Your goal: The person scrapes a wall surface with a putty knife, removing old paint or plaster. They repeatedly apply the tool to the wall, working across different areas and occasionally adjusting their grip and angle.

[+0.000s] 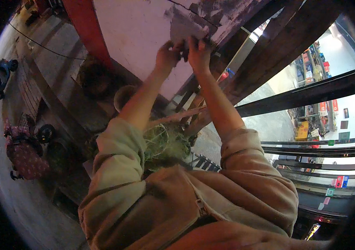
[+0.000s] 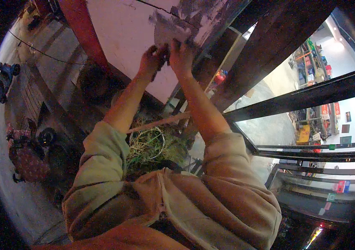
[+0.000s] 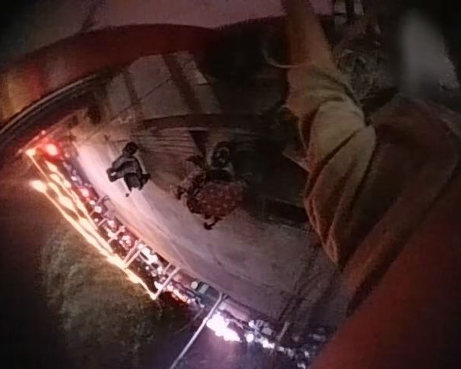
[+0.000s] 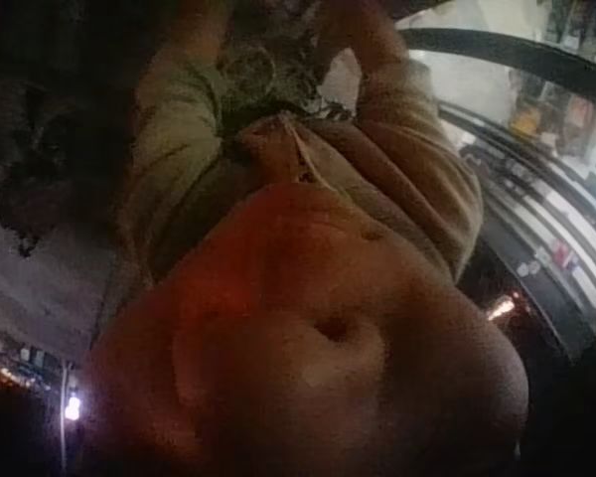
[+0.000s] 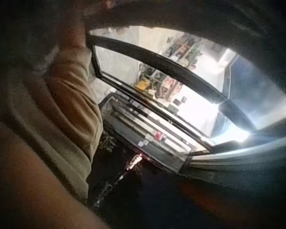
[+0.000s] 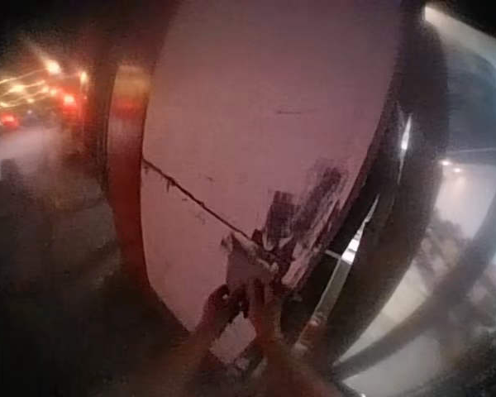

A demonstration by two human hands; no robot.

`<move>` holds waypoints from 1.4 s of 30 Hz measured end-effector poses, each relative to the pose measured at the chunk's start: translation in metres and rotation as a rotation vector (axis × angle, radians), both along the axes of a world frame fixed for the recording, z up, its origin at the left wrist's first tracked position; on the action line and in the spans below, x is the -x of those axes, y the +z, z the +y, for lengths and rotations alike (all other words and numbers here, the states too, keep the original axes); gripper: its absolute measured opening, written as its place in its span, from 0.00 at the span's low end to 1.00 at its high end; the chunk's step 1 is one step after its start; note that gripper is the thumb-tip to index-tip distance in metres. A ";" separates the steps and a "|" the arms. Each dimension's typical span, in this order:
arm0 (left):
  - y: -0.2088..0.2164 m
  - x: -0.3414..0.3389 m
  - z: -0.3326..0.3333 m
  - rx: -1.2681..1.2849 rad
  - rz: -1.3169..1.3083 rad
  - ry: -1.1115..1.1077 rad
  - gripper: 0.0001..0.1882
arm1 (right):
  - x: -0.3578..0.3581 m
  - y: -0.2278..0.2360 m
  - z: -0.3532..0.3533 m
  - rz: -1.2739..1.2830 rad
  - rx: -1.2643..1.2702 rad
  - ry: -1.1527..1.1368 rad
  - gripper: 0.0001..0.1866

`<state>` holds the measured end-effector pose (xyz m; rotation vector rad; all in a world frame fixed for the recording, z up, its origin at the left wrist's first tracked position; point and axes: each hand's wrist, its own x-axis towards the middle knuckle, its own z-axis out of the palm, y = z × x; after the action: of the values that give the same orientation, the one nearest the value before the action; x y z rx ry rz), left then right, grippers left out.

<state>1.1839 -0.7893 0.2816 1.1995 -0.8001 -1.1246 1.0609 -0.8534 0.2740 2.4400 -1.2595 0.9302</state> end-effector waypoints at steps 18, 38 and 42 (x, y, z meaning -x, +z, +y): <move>-0.045 0.010 -0.004 0.038 0.025 0.053 0.20 | 0.006 -0.021 0.025 -0.540 -0.297 0.115 0.18; -0.012 0.024 0.001 0.086 -0.090 0.111 0.22 | 0.016 -0.002 0.015 -0.655 -0.122 0.129 0.21; -0.025 0.005 -0.030 0.254 -0.109 0.182 0.22 | -0.001 0.035 0.031 -0.655 -0.221 0.091 0.23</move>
<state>1.1793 -0.8197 0.2565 1.1015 -0.8703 -0.7894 1.0623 -0.8224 0.3094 2.4533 -1.5132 1.8049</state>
